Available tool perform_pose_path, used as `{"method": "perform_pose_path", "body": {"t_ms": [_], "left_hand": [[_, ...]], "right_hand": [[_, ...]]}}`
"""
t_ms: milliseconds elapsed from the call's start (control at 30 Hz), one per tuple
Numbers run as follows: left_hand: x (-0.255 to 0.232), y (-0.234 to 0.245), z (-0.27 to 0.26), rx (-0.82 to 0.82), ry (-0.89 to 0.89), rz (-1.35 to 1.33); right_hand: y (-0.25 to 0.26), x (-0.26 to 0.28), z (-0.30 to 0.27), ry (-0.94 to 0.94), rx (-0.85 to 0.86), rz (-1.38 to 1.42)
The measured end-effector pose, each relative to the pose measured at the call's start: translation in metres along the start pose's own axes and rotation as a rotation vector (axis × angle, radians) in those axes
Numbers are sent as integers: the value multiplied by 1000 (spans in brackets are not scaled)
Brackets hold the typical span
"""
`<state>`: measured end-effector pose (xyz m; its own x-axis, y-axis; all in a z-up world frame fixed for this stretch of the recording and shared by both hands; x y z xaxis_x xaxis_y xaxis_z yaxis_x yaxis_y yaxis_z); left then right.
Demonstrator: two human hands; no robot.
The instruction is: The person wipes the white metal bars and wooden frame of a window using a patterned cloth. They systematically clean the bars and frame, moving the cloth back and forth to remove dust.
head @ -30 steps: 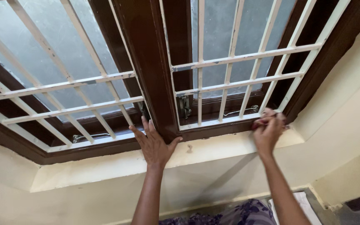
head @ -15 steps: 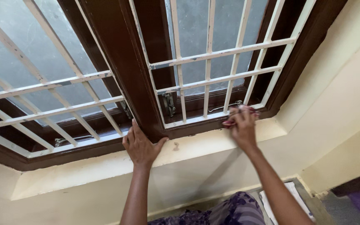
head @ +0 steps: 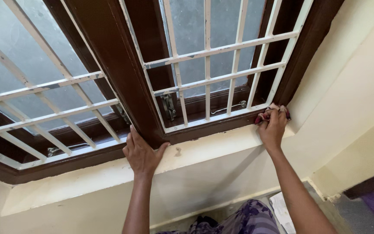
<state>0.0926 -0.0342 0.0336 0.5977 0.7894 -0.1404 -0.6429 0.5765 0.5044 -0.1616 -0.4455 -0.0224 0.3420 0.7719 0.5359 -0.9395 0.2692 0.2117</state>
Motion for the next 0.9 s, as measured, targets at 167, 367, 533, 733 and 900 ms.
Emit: {"method": "perform_pose_path", "body": {"t_ms": [167, 367, 533, 733, 900], "left_hand": [[-1, -16, -2, 280, 63, 157], [-2, -5, 1, 197, 58, 145], [0, -15, -4, 341, 100, 215], [-2, -11, -7, 272, 87, 181], [-2, -14, -10, 309, 52, 247]], "right_hand": [[-10, 47, -5, -28, -44, 2], [-73, 181, -103, 75, 437, 22], [-66, 173, -91, 176, 439, 65], [-10, 71, 3, -127, 133, 265], [-11, 83, 79, -97, 11, 564]]}}
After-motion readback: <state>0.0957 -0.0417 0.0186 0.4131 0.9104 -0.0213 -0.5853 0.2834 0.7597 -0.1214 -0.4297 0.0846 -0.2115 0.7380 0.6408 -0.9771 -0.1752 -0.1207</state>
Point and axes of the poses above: each hand's wrist, its own z-axis towards the middle knuckle, its own y-axis out of the back of the hand, x = y × z, the point moved 8 cm from there along z, towards the middle knuckle, and after that the axes turned 14 degrees about -x, right-handed, at the moved point
